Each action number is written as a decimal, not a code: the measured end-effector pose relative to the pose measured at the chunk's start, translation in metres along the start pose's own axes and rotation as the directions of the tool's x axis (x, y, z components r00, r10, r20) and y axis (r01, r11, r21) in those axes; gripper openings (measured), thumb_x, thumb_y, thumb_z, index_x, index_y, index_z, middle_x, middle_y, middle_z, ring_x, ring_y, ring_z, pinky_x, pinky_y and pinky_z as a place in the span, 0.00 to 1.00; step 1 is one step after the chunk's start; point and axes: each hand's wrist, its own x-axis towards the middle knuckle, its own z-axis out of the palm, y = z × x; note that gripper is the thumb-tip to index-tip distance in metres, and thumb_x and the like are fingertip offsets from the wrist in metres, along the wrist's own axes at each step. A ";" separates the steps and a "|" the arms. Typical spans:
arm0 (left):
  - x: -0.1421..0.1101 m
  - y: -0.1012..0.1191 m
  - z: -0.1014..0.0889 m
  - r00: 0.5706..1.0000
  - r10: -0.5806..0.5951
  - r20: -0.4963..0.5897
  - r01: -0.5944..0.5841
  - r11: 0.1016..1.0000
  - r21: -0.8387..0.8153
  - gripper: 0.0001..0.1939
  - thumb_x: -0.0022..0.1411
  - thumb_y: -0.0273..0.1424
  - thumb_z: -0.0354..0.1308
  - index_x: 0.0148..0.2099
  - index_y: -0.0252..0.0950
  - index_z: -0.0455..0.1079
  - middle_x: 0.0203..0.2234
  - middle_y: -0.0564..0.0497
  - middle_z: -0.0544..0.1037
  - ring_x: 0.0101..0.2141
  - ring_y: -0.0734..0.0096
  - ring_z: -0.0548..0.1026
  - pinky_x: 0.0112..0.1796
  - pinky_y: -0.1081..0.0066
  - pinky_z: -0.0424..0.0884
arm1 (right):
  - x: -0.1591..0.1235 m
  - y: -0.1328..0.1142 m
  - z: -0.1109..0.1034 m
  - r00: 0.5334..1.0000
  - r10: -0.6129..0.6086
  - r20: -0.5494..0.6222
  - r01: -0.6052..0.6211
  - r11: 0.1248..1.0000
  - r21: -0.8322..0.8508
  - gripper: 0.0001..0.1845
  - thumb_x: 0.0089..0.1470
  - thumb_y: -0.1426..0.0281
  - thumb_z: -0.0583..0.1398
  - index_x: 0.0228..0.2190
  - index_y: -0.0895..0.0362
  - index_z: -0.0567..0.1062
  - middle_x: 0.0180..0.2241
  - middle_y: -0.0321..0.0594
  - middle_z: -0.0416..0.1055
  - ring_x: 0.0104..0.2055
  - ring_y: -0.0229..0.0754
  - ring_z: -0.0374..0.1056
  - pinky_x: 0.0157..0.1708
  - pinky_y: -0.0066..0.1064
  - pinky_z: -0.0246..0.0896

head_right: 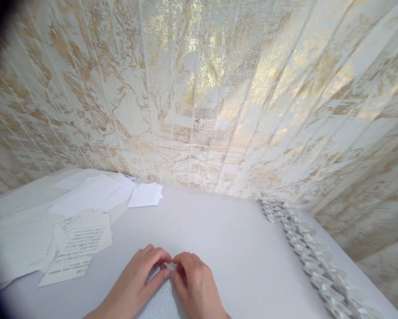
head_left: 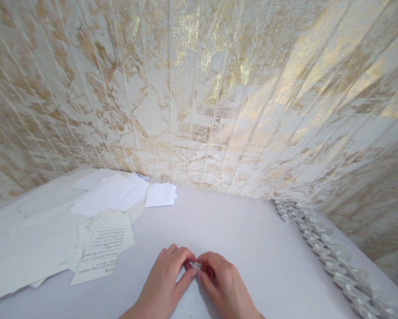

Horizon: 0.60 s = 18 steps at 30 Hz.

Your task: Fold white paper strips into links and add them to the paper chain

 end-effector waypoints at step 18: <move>0.005 -0.002 0.013 0.998 -0.014 -0.056 0.006 0.989 -0.146 0.05 0.64 0.29 0.55 0.43 0.40 0.70 0.35 0.51 0.74 0.39 0.59 0.69 0.43 0.61 0.64 | 0.005 0.005 0.001 0.982 0.180 0.061 -0.190 0.914 0.357 0.08 0.54 0.75 0.57 0.37 0.54 0.70 0.25 0.30 0.68 0.25 0.37 0.62 0.28 0.26 0.54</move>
